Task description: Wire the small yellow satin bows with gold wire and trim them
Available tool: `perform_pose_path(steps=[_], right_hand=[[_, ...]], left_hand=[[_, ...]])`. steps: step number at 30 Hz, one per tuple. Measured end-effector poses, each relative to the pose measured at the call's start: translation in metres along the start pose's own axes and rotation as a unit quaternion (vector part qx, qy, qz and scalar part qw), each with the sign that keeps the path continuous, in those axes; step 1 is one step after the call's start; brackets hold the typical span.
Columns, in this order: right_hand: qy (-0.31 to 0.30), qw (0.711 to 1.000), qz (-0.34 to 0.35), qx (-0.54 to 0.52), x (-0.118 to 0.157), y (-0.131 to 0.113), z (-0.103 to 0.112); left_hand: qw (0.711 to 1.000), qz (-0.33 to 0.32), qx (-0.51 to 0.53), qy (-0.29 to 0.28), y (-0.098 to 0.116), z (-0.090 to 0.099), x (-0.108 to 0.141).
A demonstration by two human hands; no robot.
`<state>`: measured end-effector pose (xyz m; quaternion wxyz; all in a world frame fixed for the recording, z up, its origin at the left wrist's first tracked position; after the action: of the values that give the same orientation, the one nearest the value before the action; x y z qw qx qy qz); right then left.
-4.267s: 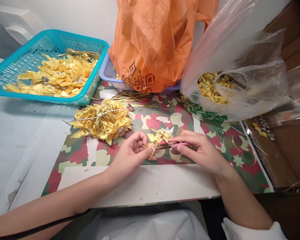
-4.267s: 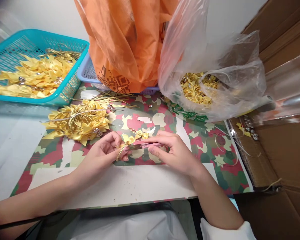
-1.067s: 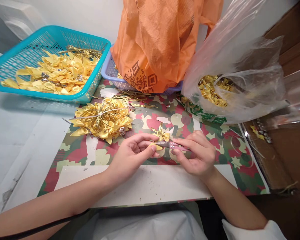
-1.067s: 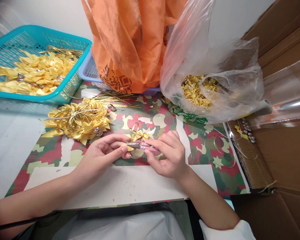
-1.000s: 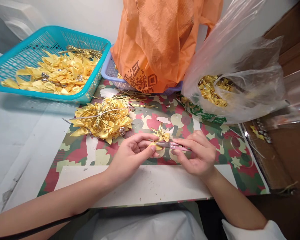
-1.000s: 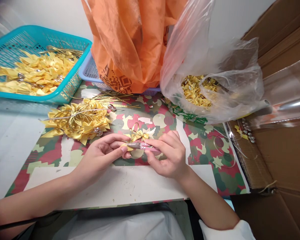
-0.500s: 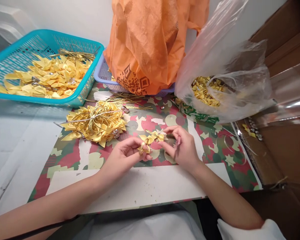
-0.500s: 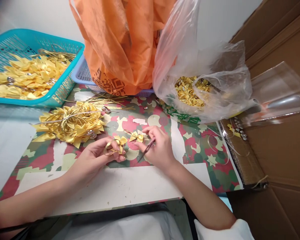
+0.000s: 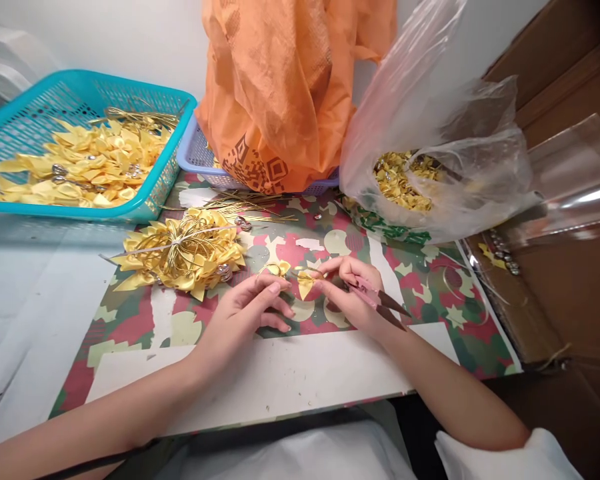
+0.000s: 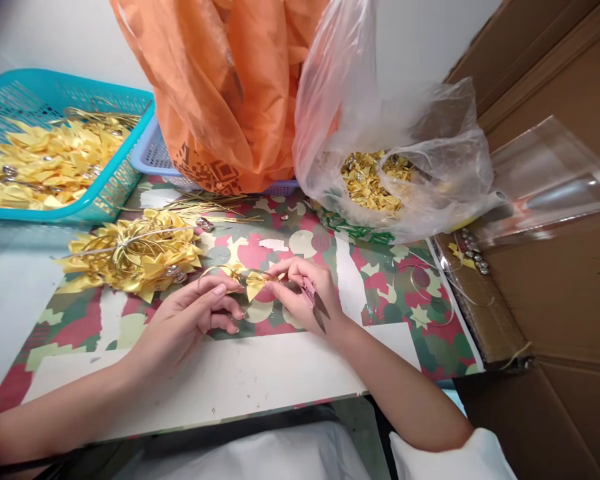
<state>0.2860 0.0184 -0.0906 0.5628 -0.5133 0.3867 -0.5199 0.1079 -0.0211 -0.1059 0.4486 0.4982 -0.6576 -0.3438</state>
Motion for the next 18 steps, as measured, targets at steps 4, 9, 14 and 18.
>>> perform_pose_path(steps=[4,9,14,18], right_hand=[[-0.059,0.997,0.057,-0.011,0.002,-0.007,-0.005],[-0.119,0.982,0.149,0.006,0.005,-0.016,-0.011],[-0.020,0.964,0.249,0.089,0.007,-0.023,0.003],[-0.049,0.967,0.205,0.145,0.008,-0.019,0.017]], left_hand=[[0.998,0.041,0.028,-0.042,-0.002,-0.005,-0.001],[0.988,0.083,-0.028,-0.128,-0.001,-0.013,0.001],[0.986,0.039,-0.077,-0.140,0.004,-0.015,0.002],[0.988,-0.018,-0.114,-0.098,0.010,-0.012,0.000]])
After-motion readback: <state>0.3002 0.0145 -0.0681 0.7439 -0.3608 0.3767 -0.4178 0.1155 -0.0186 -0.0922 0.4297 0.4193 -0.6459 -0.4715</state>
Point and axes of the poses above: each hand's wrist, its own x-axis away from the middle knuckle, its own z-axis out of the back of the hand, y = z × x, the point moved 4 cm from there along -x, towards the middle knuckle, and after that the axes turned 11 degrees about -z, right-handed, at the moved point
